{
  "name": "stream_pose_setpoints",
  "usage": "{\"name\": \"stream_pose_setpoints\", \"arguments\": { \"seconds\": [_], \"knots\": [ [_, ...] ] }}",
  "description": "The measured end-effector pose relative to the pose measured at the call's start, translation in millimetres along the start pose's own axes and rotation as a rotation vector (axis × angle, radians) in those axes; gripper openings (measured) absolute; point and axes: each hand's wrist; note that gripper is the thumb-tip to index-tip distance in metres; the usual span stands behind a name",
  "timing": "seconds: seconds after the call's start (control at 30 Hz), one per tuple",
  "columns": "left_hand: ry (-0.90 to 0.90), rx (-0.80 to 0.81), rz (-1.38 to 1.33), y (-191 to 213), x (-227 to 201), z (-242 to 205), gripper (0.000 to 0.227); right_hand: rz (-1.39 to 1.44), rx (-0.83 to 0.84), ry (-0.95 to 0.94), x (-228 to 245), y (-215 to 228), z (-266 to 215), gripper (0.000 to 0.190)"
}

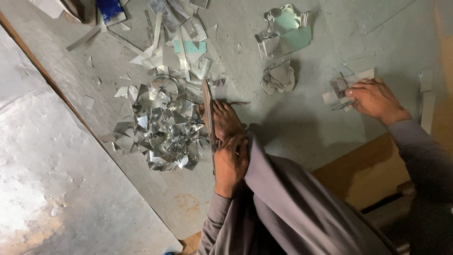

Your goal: The person sits on the floor and uses large shears to cut small rectangular glass pieces into smaller fragments. They repeatedly pick up pieces, position them in the shears, and cut them, accumulating a pile of glass shards on the floor.

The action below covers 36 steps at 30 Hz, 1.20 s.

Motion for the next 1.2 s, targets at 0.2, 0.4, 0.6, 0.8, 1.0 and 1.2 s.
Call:
{"name": "stream_pose_setpoints", "arguments": {
  "seconds": [0.2, 0.4, 0.6, 0.8, 1.0, 1.2],
  "knots": [
    [0.021, 0.003, 0.011, 1, -5, 0, 0.016, 0.498, -0.077, -0.159, 36, 16, -9, 0.021],
    [-0.023, 0.026, -0.027, 2, -18, 9, 0.016, 1.313, -0.044, -0.118, 163, 16, 15, 0.033],
    [-0.124, 0.067, 0.1, 20, -35, 19, 0.063, 1.538, 0.037, -0.209, 264, 50, 42, 0.03],
    [-0.266, 0.064, 0.272, 24, -47, 12, 0.11, 1.852, -0.05, -0.001, 303, 58, 62, 0.032],
    [-0.276, 0.04, 0.311, 21, -39, 10, 0.105, 1.748, -0.101, 0.039, 305, 41, 56, 0.039],
    [-0.291, 0.091, 0.346, 20, -37, 15, 0.094, 1.62, 0.016, -0.086, 295, 26, 48, 0.054]
  ]
}}
Point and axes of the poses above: each hand's wrist, its own z-axis towards the middle knuckle, its own y-axis out of the back of the hand, x = y × z, and after that the axes turned 3 degrees about z, right-handed
